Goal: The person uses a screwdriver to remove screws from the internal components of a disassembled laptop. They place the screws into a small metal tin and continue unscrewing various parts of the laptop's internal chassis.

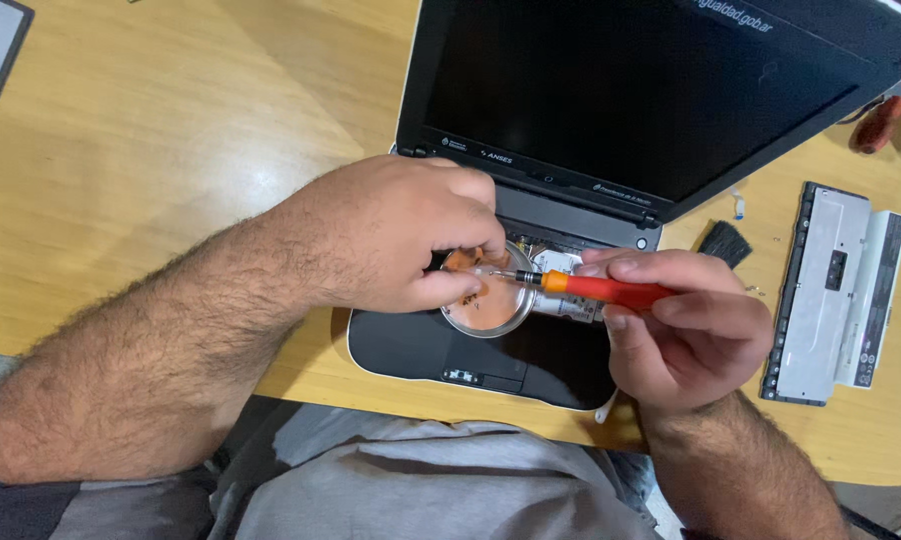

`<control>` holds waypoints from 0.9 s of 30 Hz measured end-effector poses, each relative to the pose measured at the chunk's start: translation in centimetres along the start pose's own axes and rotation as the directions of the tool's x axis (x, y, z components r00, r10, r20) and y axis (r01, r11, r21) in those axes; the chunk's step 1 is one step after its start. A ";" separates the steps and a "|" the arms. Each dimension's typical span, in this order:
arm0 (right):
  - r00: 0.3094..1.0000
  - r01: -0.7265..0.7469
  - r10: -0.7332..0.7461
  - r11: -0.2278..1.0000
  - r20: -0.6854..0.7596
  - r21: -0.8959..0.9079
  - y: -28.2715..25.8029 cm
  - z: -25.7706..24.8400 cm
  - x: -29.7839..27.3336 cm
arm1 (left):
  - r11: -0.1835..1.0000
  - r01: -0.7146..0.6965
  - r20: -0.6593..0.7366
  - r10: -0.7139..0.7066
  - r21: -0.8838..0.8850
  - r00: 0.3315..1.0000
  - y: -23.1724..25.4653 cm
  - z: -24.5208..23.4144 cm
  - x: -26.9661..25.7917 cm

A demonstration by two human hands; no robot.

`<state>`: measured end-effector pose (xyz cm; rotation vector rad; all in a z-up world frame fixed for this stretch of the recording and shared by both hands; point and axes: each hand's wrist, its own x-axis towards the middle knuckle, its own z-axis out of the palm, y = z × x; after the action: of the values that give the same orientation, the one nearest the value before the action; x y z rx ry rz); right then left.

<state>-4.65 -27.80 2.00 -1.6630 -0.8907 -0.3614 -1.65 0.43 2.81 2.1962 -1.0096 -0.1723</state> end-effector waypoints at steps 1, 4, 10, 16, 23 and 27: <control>1.000 0.000 0.000 1.000 -0.001 -0.001 -0.1 0.1 0.0 | 1.000 -0.002 0.001 0.002 0.000 1.000 -0.1 0.1 0.0; 0.998 -0.037 0.037 0.999 -0.045 -0.004 -0.3 0.3 -0.1 | 0.992 -0.121 -0.115 0.123 0.025 0.986 -0.2 0.3 -0.1; 1.000 -0.006 0.007 0.999 -0.030 0.033 0.0 0.2 -0.1 | 0.984 -0.168 -0.107 0.173 0.053 0.979 -0.4 0.7 0.0; 0.998 -0.035 0.037 0.999 -0.048 0.033 -0.5 0.3 0.0 | 0.987 -0.157 -0.101 0.159 0.028 0.982 -0.5 0.8 0.0; 0.999 0.023 -0.022 0.999 -0.037 0.040 -0.1 -0.2 -0.1 | 0.995 -0.097 -0.060 0.097 -0.009 0.994 -0.3 0.6 0.1; 0.999 0.000 0.001 0.999 -0.039 0.040 -0.6 0.1 0.1 | 0.992 -0.126 -0.077 0.126 0.003 0.989 -0.3 0.7 0.2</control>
<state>-5.03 -27.70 2.41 -1.6146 -0.8634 -0.3719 -1.59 0.03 2.10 2.1127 -1.1005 -0.0309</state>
